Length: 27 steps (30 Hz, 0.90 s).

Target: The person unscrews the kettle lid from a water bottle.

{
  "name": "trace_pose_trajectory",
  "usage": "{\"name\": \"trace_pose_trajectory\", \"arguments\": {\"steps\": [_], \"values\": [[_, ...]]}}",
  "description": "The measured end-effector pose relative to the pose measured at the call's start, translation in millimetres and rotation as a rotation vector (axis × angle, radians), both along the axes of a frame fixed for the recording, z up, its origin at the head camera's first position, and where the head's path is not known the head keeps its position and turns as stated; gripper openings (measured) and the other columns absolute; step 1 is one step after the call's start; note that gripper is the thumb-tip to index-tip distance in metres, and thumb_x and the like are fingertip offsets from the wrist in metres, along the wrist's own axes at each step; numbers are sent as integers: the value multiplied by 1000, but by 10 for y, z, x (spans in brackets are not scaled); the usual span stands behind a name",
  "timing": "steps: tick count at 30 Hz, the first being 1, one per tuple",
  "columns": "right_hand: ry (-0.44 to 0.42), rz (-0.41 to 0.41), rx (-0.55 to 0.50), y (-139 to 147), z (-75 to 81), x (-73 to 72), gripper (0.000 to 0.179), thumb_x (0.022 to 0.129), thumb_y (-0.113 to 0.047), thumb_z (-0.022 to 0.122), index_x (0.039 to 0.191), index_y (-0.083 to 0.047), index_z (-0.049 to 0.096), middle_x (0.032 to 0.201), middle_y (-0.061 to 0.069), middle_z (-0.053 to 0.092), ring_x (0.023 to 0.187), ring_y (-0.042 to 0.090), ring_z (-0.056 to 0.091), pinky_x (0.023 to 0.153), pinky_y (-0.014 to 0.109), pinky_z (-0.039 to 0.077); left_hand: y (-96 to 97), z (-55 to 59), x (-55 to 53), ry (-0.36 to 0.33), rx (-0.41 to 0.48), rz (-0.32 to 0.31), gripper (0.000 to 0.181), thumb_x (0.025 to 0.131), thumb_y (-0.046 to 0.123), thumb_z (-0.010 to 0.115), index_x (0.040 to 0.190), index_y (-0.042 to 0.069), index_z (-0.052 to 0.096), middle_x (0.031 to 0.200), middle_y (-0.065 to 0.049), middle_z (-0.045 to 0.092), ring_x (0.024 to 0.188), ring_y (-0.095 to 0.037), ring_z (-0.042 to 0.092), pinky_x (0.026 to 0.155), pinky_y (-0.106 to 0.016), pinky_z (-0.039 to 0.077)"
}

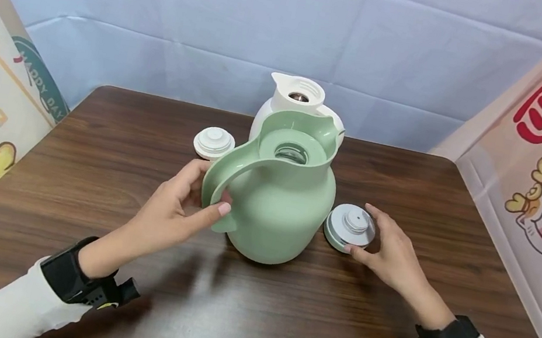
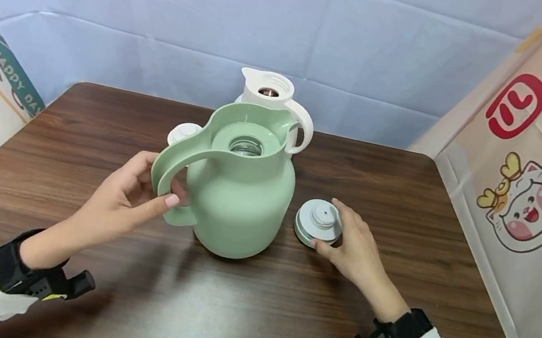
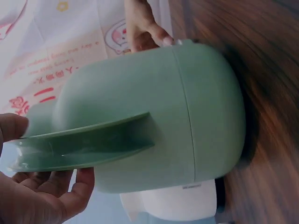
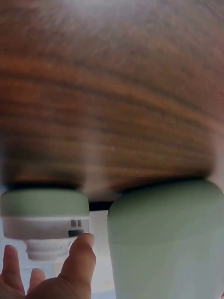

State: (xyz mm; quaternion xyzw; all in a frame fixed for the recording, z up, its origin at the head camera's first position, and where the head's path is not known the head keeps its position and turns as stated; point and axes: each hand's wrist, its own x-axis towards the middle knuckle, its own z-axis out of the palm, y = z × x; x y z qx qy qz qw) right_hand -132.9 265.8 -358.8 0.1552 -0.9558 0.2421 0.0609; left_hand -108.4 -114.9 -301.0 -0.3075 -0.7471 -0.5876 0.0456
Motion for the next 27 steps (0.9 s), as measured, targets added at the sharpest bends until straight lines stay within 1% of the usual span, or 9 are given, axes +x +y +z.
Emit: {"name": "trace_pose_trajectory", "arguments": {"steps": [1,4,7,9,11,15,21,27], "values": [[-2,-2,9,-3,-14,0,80,72,-15,81,136,3,37,127,28,44,114,43,44,86,57,37,4,-1,5,32,-28,15,35,88,4,63,118,9,47,92,-2,59,78,-17,62,68,-31,52],[2,-5,27,-3,-44,-4,74,75,-15,78,134,4,39,123,28,47,109,42,48,83,55,40,21,23,34,115,-167,66,31,90,6,60,115,7,41,89,2,56,77,-12,59,66,-28,50],[13,-5,45,1,-57,-7,69,78,-15,77,133,4,40,121,29,48,107,43,50,81,55,42,37,71,56,161,-285,88,28,93,9,56,111,6,35,86,2,51,75,-11,53,64,-27,47],[20,-3,50,2,-63,-10,68,78,-14,76,133,4,40,121,30,49,106,44,51,81,55,42,40,91,61,181,-332,101,28,94,11,56,109,6,33,83,3,49,71,-10,50,62,-28,44],[25,1,54,0,-67,-11,68,77,-13,77,133,4,40,121,30,49,105,44,51,80,55,43,39,96,60,195,-348,108,29,93,10,56,109,6,33,82,4,48,69,-10,49,62,-28,43],[20,-2,59,-7,-65,-10,68,77,-12,76,133,3,40,120,30,49,103,44,52,78,55,43,29,90,53,201,-336,98,30,92,9,57,109,7,33,81,5,48,65,-8,48,59,-27,42],[4,-11,66,-9,-52,-10,69,77,-12,77,133,3,40,119,31,49,102,43,53,77,54,43,15,77,46,174,-321,74,30,92,10,58,109,8,34,79,6,48,63,-8,47,57,-26,43],[0,-15,78,-16,-37,-17,69,77,-12,77,132,5,40,117,32,50,100,44,53,76,54,44,0,92,36,155,-333,60,33,91,10,59,112,8,33,75,6,46,63,-9,47,57,-27,42]]}}
